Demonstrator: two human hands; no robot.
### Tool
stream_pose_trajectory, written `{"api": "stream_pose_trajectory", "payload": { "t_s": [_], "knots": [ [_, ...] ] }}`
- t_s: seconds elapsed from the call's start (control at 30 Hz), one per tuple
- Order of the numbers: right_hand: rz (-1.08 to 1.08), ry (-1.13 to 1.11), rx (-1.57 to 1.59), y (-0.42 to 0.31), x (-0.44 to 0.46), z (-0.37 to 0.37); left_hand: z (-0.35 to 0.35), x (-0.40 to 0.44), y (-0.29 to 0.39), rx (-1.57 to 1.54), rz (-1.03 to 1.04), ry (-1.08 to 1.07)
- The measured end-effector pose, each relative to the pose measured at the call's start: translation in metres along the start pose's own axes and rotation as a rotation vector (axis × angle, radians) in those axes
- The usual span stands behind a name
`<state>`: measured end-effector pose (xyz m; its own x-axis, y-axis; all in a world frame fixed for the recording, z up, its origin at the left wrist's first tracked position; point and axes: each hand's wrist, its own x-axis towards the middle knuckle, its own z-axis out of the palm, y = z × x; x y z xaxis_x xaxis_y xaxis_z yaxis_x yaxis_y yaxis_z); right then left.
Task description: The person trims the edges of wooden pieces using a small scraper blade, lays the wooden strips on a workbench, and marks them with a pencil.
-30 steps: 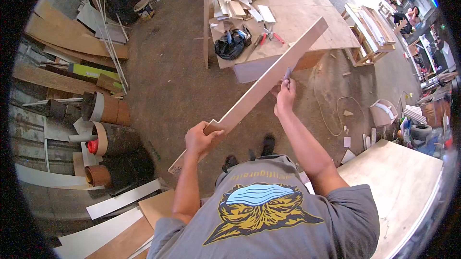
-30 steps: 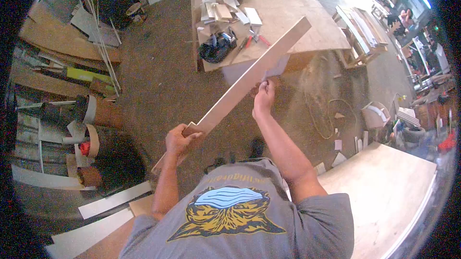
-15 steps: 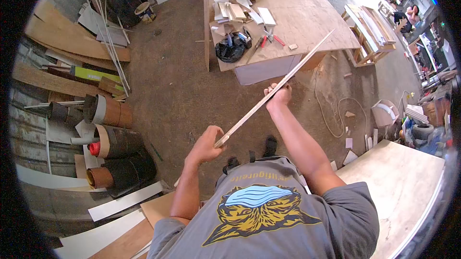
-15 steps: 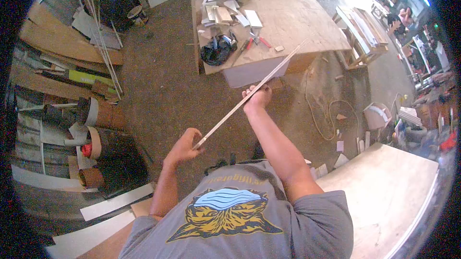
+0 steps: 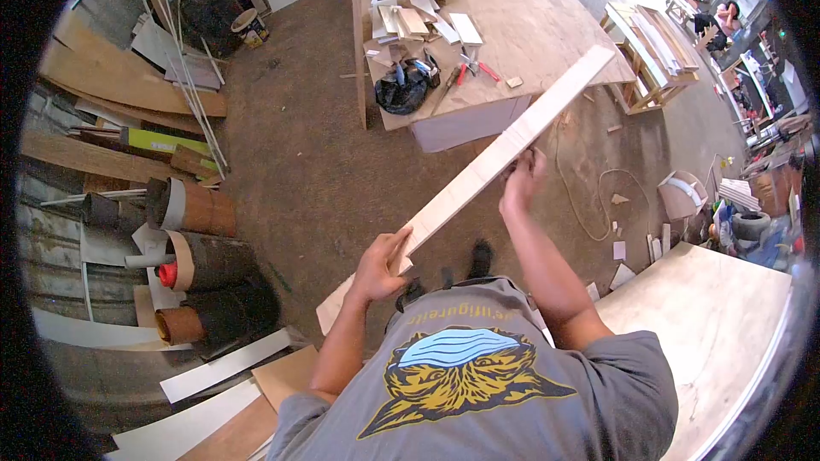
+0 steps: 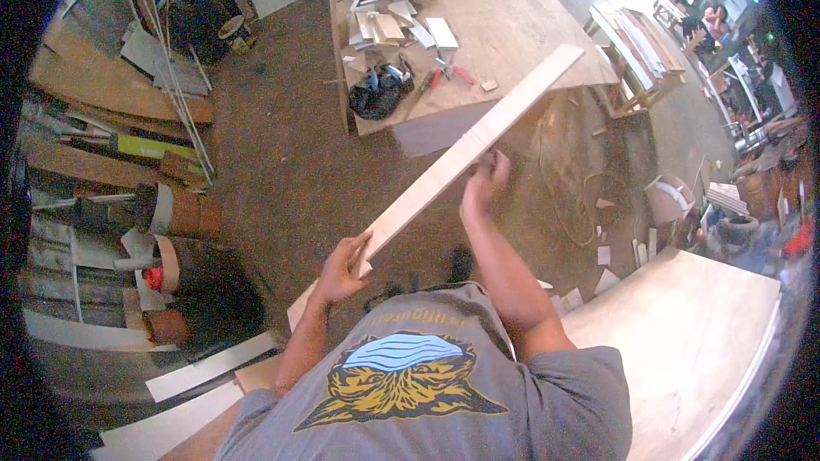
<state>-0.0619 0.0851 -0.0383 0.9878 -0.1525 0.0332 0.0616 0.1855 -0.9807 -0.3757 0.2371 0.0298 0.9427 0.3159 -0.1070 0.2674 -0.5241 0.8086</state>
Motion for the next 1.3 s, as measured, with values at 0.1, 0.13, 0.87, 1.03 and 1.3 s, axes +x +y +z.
{"api": "stream_pose_trajectory", "payload": {
  "t_s": [0.1,0.13,0.87,1.03,1.3],
  "knots": [
    [-0.420,-0.154,-0.197,-0.014,-0.011,-0.035,0.004,-0.001,-0.005,0.094,0.058,0.062],
    [-0.432,-0.226,-0.216,-0.026,-0.019,-0.042,0.004,-0.001,-0.007,0.088,0.079,0.082],
    [0.372,-0.371,0.217,-0.066,-0.086,0.006,0.001,0.003,-0.016,0.367,-0.277,0.136],
    [-0.098,-0.378,-0.227,-0.045,-0.076,0.001,-0.001,-0.011,0.002,0.426,-0.232,0.352],
    [-0.973,-0.772,-0.695,-0.092,-0.150,0.000,-0.029,-0.033,0.003,0.409,-0.261,0.353]
  ]
}}
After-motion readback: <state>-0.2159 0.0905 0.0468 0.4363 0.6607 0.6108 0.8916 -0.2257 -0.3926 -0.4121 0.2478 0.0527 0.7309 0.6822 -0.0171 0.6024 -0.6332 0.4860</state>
